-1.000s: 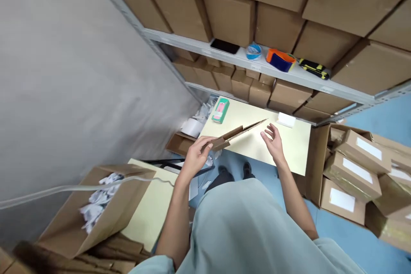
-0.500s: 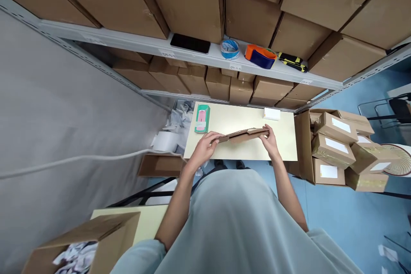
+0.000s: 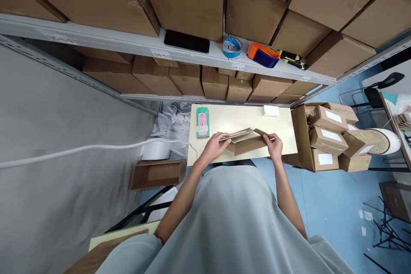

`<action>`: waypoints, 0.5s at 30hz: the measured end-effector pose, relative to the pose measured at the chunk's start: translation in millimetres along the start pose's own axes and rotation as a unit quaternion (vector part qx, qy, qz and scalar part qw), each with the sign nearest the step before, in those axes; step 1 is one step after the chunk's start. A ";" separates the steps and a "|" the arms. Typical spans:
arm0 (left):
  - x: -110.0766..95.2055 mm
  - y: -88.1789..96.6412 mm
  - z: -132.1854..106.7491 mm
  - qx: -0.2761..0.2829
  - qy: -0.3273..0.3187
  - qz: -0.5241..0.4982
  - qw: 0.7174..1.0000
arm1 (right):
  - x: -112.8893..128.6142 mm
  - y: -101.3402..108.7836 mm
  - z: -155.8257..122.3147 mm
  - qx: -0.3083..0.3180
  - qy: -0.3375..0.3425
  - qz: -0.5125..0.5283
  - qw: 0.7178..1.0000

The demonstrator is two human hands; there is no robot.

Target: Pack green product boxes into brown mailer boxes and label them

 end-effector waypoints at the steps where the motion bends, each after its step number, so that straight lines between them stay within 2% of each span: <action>1: 2.5 -5.9 1.2 -0.009 0.006 0.007 1.000 | 0.4 -0.9 -3.2 -0.010 -0.005 -0.006 1.000; 4: 11.8 -24.4 2.2 -0.071 0.049 0.033 0.996 | -0.6 -4.3 -7.2 -0.045 -0.026 -0.031 0.998; 7: 21.5 -35.7 1.5 -0.129 0.135 0.043 0.981 | -2.8 -4.6 -1.5 -0.066 -0.042 -0.046 0.996; 9: 25.1 -38.3 1.9 -0.121 0.203 0.038 0.971 | -4.0 -2.1 6.5 -0.061 -0.045 -0.046 0.996; 11: 24.4 -39.3 4.4 -0.088 0.260 0.030 0.961 | -5.4 2.1 15.8 -0.043 -0.048 -0.031 0.997; 13: 19.4 -41.2 9.4 -0.074 0.293 0.029 0.953 | -7.7 7.7 24.9 -0.015 -0.060 -0.012 0.998; 15: 11.3 -45.7 16.8 -0.091 0.302 0.031 0.948 | -11.1 15.1 33.3 0.013 -0.071 -0.021 0.997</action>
Point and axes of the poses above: each hand's wrist, its own z-axis towards the middle knuckle, its own y-axis out of the back of the hand, x = y × z, the point moved 1 cm from there along z, towards the middle knuckle, and after that the axes turned 2 degrees about z, right-handed, at the moved point
